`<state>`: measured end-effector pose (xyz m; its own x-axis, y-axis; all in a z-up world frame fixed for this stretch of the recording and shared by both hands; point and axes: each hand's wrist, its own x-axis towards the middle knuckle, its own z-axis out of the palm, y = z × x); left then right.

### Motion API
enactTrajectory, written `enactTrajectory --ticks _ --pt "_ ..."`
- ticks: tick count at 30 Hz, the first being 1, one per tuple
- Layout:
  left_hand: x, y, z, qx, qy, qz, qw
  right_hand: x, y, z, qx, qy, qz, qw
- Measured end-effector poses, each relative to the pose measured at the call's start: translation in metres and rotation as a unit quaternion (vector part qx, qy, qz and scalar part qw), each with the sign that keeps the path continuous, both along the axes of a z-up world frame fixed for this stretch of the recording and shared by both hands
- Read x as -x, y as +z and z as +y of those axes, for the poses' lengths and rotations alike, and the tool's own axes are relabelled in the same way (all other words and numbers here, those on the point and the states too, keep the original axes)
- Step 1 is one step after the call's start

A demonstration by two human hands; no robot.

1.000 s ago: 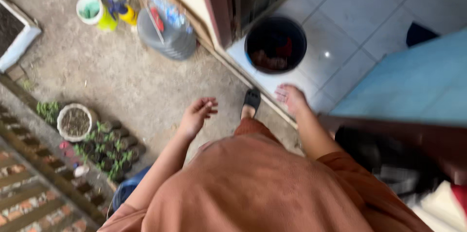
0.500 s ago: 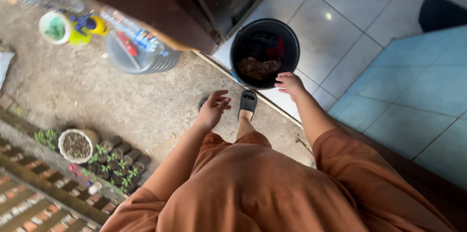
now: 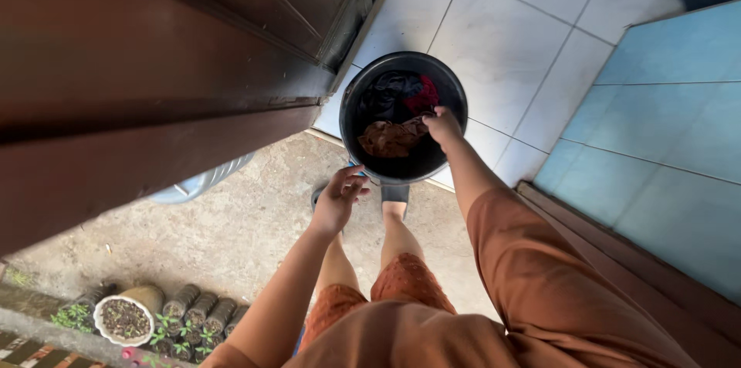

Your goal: The person takes clothes from a bucket, slides each garment onto a hanger by hand, and hangs them on an outdoor rack.

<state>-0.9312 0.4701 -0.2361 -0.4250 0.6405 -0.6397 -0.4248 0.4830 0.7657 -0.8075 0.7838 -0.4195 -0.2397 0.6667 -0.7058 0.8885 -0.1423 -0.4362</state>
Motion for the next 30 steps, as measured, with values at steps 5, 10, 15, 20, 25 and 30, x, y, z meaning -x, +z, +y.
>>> enactTrajectory --ticks 5,10,15,20,25,30 --pt "0.017 -0.018 -0.013 -0.024 -0.021 -0.04 0.999 0.037 -0.072 0.024 0.048 0.084 -0.131 0.987" --pt "0.025 -0.042 -0.05 -0.02 0.045 -0.151 0.987 0.049 -0.124 0.036 -0.007 0.333 -0.235 0.913" --pt "0.025 -0.062 -0.066 -0.034 0.112 -0.157 0.981 0.05 -0.135 0.03 -0.021 0.169 -0.153 0.973" --pt "0.002 -0.044 -0.057 0.005 0.031 -0.125 0.992 0.014 -0.086 -0.03 0.043 0.01 0.084 0.996" --pt "-0.017 -0.034 -0.048 0.048 -0.007 -0.132 0.99 -0.022 0.012 -0.081 0.254 -0.271 0.258 0.892" --pt "-0.027 -0.046 -0.038 0.08 -0.014 -0.13 0.988 -0.057 0.152 -0.114 0.232 -0.195 0.262 0.916"
